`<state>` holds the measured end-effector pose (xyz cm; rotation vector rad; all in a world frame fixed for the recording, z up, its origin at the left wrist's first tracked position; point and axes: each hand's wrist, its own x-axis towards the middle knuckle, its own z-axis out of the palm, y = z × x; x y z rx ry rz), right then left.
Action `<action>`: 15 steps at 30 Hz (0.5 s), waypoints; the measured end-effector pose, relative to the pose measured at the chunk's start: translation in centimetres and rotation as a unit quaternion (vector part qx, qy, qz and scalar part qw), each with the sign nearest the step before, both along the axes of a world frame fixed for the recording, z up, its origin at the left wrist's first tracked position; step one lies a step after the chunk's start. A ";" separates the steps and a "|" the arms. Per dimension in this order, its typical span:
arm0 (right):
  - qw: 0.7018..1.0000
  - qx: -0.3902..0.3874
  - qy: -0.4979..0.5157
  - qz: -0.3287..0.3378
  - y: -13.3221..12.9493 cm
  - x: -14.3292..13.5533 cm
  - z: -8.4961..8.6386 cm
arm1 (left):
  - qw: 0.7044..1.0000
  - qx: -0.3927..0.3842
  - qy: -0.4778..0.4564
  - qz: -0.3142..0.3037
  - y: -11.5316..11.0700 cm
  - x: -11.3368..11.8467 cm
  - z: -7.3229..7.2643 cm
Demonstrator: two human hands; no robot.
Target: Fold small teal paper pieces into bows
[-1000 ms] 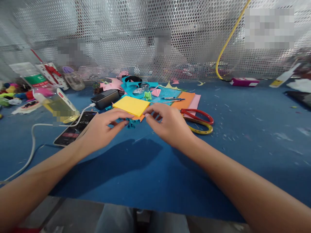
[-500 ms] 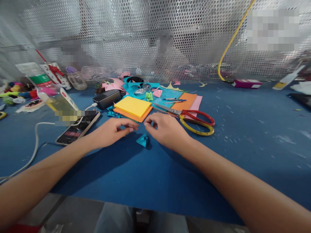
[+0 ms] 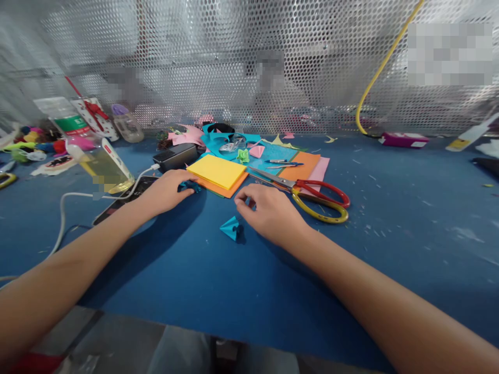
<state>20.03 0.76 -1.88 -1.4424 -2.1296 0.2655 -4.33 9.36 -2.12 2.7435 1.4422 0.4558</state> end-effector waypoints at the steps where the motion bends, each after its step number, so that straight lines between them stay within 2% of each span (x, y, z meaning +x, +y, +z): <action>1: 1.000 0.000 0.001 0.000 0.0 0.0 0.0 | 1.000 -0.003 -0.005 -0.010 0.1 0.1 0.0; 5: 0.999 0.013 0.034 0.017 -0.2 -0.1 0.1 | 0.999 0.000 -0.043 -0.016 -0.4 0.8 0.6; 8: 0.994 0.026 0.098 0.043 -0.7 -0.6 0.3 | 0.993 -0.008 -0.115 -0.021 -2.0 1.9 1.4; 11: 0.986 0.055 0.146 0.059 -1.3 -1.1 0.5 | 0.952 -0.067 -0.290 -0.072 -4.2 3.3 2.1; 15: 0.977 0.096 0.171 0.078 -1.8 -1.5 0.4 | 0.924 -0.080 -0.347 -0.140 -6.2 4.4 2.4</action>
